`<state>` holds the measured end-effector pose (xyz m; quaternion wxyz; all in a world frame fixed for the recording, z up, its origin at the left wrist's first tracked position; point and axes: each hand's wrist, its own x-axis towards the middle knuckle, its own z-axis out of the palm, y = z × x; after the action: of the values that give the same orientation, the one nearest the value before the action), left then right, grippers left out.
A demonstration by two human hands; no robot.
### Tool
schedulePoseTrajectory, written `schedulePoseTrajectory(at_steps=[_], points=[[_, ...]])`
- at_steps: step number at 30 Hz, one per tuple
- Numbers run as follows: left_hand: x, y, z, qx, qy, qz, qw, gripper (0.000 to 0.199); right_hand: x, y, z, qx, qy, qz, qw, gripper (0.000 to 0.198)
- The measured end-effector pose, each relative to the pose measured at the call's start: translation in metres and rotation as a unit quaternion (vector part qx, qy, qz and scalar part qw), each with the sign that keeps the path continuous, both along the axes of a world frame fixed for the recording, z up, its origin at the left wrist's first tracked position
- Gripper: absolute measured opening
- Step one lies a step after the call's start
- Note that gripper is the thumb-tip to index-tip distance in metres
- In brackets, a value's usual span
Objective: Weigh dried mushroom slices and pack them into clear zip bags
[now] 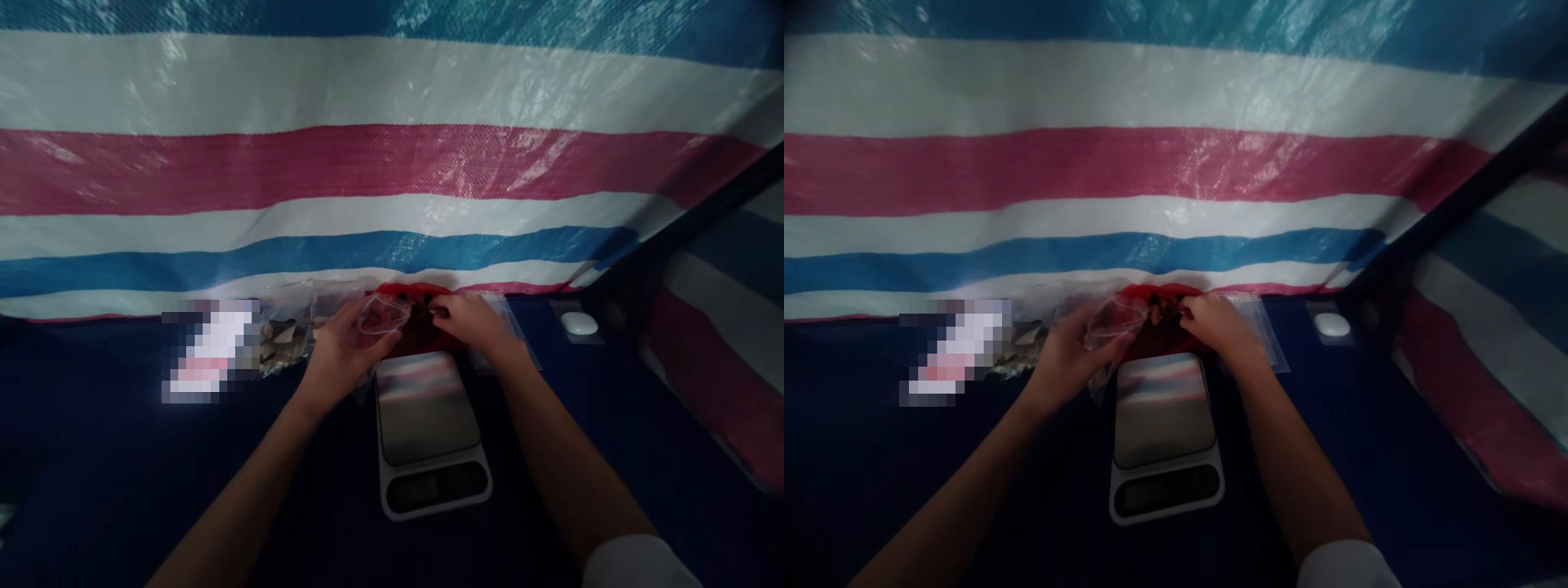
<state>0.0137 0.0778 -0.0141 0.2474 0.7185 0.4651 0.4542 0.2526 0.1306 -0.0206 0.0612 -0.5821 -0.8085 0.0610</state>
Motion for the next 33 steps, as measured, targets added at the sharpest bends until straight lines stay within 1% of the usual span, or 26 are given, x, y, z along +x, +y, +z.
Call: schedulePoseTrajectory(at_steps=[4, 11, 15, 19, 23, 26, 29, 33], points=[[0.0, 0.0, 0.001, -0.01, -0.002, -0.002, 1.0, 0.047, 0.005, 0.002, 0.0, -0.002, 0.018, 0.004, 1.0, 0.027], [-0.001, 0.0, -0.001, -0.002, 0.009, 0.001, 1.0, 0.046, 0.005, 0.003, -0.005, -0.007, 0.03, 0.049, 0.998, 0.028], [-0.001, 0.0, -0.002, -0.007, 0.013, -0.002, 1.0, 0.046, 0.01, 0.004, -0.004, 0.001, 0.075, 0.052, 0.996, 0.027], [-0.002, 0.001, -0.004, -0.015, 0.028, -0.004, 0.999, 0.047, 0.017, -0.001, 0.007, -0.012, 0.182, 0.063, 0.981, 0.023], [-0.002, 0.0, -0.006, -0.014, 0.022, -0.022, 0.999, 0.049, 0.021, -0.008, 0.021, -0.006, 0.297, 0.077, 0.952, 0.019], [0.002, -0.001, -0.008, -0.004, 0.018, -0.042, 0.999, 0.048, 0.02, -0.015, 0.032, -0.002, 0.356, 0.095, 0.93, 0.019], [0.006, -0.003, -0.007, 0.0, 0.028, -0.059, 0.998, 0.046, 0.015, -0.023, 0.043, -0.013, 0.377, 0.118, 0.919, 0.02], [0.012, -0.008, -0.005, -0.014, 0.036, -0.075, 0.996, 0.048, 0.0, -0.036, 0.057, -0.02, 0.354, 0.146, 0.924, 0.018]])
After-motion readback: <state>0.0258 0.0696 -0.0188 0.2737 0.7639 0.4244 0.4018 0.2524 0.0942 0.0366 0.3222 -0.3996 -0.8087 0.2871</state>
